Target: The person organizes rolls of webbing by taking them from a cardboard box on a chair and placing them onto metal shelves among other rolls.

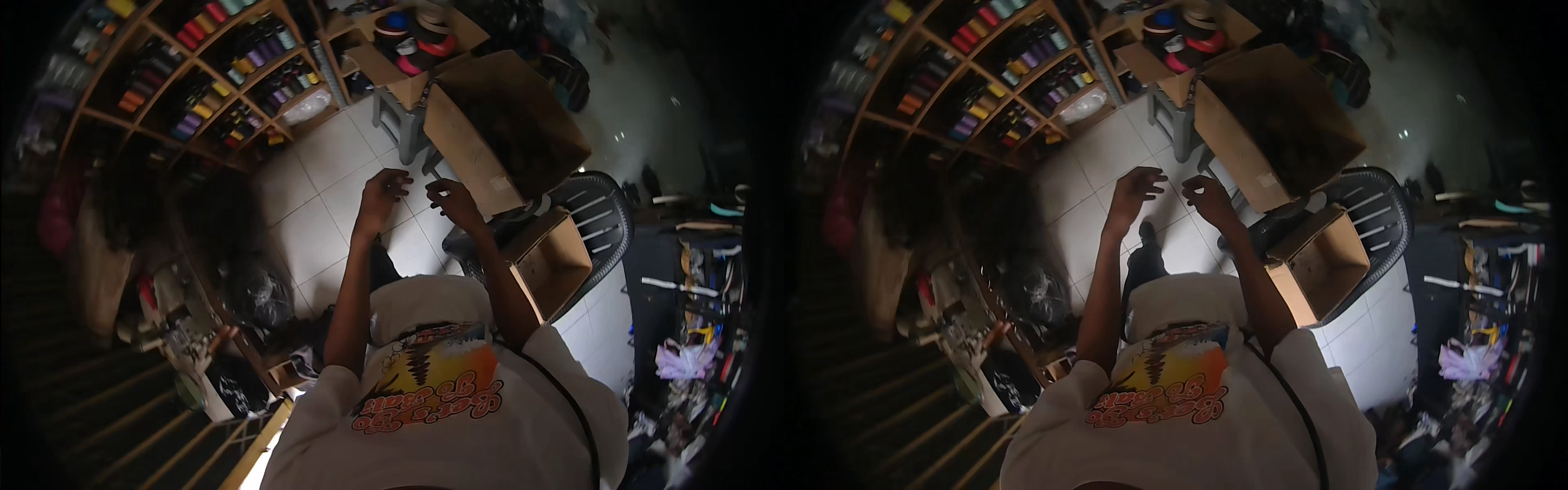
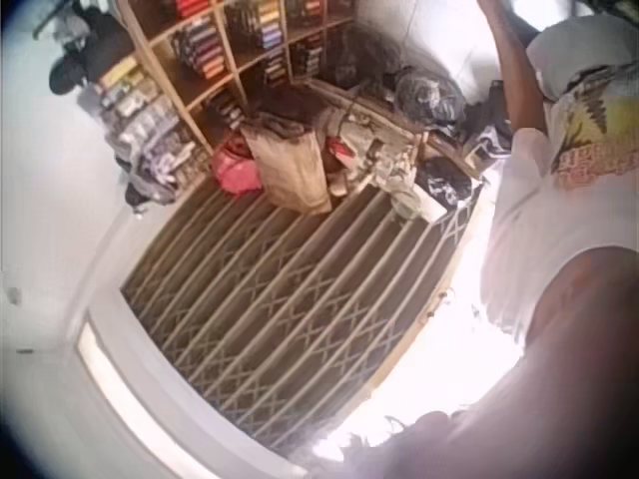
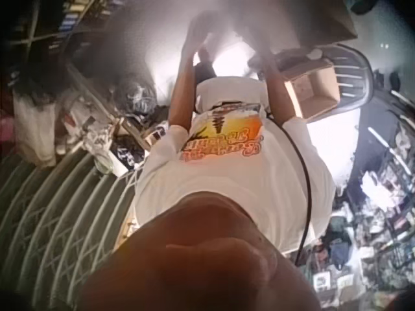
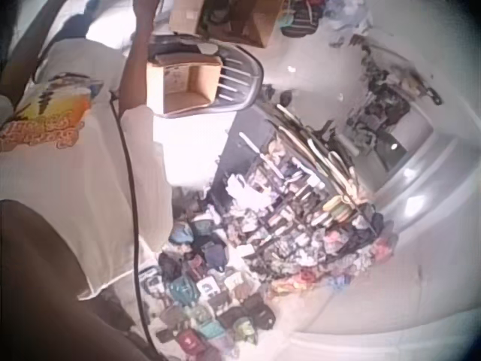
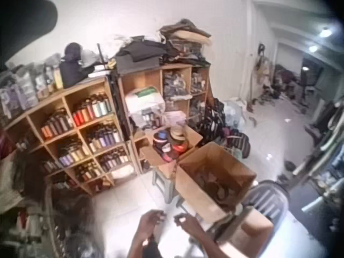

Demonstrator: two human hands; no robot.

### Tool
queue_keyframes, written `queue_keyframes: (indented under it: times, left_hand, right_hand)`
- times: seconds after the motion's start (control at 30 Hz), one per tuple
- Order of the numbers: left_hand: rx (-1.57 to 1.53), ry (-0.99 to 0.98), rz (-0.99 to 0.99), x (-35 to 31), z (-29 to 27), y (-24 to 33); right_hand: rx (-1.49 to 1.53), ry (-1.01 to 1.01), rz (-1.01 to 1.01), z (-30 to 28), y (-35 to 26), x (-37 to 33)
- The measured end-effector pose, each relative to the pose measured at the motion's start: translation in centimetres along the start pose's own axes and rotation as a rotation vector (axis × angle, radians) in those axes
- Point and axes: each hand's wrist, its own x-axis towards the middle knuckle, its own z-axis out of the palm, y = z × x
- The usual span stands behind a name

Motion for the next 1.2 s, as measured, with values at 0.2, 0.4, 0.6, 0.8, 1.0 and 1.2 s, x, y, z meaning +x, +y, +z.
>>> queue_keyframes:
  times: [0.2,0.4,0.6,0.8,1.0,1.2]
  left_hand:
    - [0.074,-0.231,-0.051,12.7,-1.9,1.9]
    - [-0.013,-0.469,-0.064,23.6,3.5,2.3]
    - [0.036,-0.478,-0.215,34.0,9.7,0.3]
    - [0.254,-0.514,-0.325,42.2,14.9,-7.2]
    - [1.055,-0.874,0.157,46.5,24.2,-15.0]
    - [0.989,-1.009,0.214,50.4,28.9,-26.6]
  right_hand:
    - [0.087,0.193,0.170,-0.7,-2.6,5.2]
    - [0.260,0.606,0.310,-5.7,-0.7,7.5]
    - [0.265,1.035,0.466,-13.9,6.0,9.3]
    - [0.142,1.005,0.737,-19.6,16.9,11.5]
    - [-0.327,0.821,0.712,-19.9,28.2,16.9]
    - [-0.141,0.715,0.811,-21.5,30.8,26.5]
